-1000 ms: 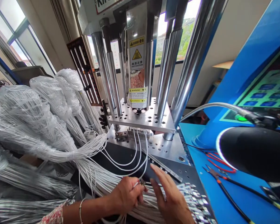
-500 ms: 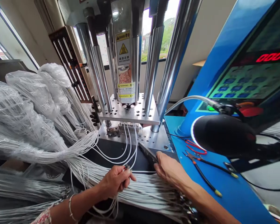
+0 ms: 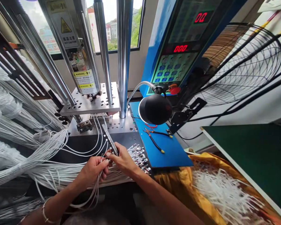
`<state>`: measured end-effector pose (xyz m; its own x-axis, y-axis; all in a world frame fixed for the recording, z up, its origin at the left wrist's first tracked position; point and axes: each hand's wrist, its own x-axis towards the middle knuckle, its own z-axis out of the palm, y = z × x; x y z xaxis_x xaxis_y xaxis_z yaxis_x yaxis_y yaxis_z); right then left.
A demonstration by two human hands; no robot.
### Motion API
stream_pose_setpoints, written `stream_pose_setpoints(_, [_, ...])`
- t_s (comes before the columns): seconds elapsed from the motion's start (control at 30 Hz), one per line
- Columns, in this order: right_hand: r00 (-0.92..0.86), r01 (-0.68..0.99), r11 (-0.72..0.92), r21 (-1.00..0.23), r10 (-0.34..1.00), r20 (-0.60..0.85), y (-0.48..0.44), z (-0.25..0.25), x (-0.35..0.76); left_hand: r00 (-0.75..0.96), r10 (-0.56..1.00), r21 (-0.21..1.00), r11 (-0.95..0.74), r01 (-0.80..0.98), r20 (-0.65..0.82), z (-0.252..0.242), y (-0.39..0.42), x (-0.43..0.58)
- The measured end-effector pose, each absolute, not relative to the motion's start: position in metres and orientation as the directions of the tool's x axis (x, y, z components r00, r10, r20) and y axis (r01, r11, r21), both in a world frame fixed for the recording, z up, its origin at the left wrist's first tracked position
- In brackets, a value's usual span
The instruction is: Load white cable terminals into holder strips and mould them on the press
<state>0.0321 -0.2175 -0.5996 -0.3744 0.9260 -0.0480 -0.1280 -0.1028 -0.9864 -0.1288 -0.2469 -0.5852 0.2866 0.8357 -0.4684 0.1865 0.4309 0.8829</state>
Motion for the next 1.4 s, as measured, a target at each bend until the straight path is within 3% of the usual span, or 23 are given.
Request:
stream_pose_setpoints(0.23, [-0.276,-0.007,-0.026,-1.0,0.961,-0.023,-0.218,-0.602,0.033,0.169,0.906,0.895,0.328,0.301,-0.389,-0.592,-0.247,-0.129])
stream_pose_setpoints(0.43, [-0.25,-0.034,-0.087,-0.996,0.965,-0.075,-0.217,-0.608,0.033,0.114,0.934,0.931,0.315,0.183,-0.339,-0.59,-0.248,-0.128])
stream_pose_setpoints(0.63, [-0.356,-0.223,-0.356,-0.907,0.896,-0.264,-0.219,-0.611,0.025,0.115,0.932,0.936,0.329,0.122,-0.342,-0.593,-0.249,-0.126])
stream_pose_setpoints(0.87, [-0.22,0.025,-0.077,-0.997,0.972,-0.08,-0.218,-0.61,0.02,0.076,0.928,0.919,0.346,0.191,-0.365,-0.592,-0.248,-0.118])
stream_pose_setpoints(0.97, [-0.229,0.099,-0.046,-0.994,0.971,-0.068,-0.218,-0.608,0.019,0.055,0.914,0.904,0.387,0.18,-0.402,-0.591,-0.249,-0.117])
stream_pose_setpoints(1.17, [-0.251,0.184,-0.008,-0.983,0.966,-0.055,-0.217,-0.61,0.017,0.082,0.88,0.882,0.471,-0.018,-0.468,-0.591,-0.251,-0.116])
stream_pose_setpoints(1.3, [-0.274,0.246,0.03,-0.969,0.961,-0.04,-0.218,-0.612,0.018,0.044,0.903,0.903,0.425,0.058,-0.428,-0.592,-0.252,-0.114])
stream_pose_setpoints(1.4, [-0.325,0.202,0.004,-0.979,0.944,-0.063,-0.218,-0.612,0.021,0.128,0.894,0.902,0.416,0.116,-0.429,-0.591,-0.249,-0.121])
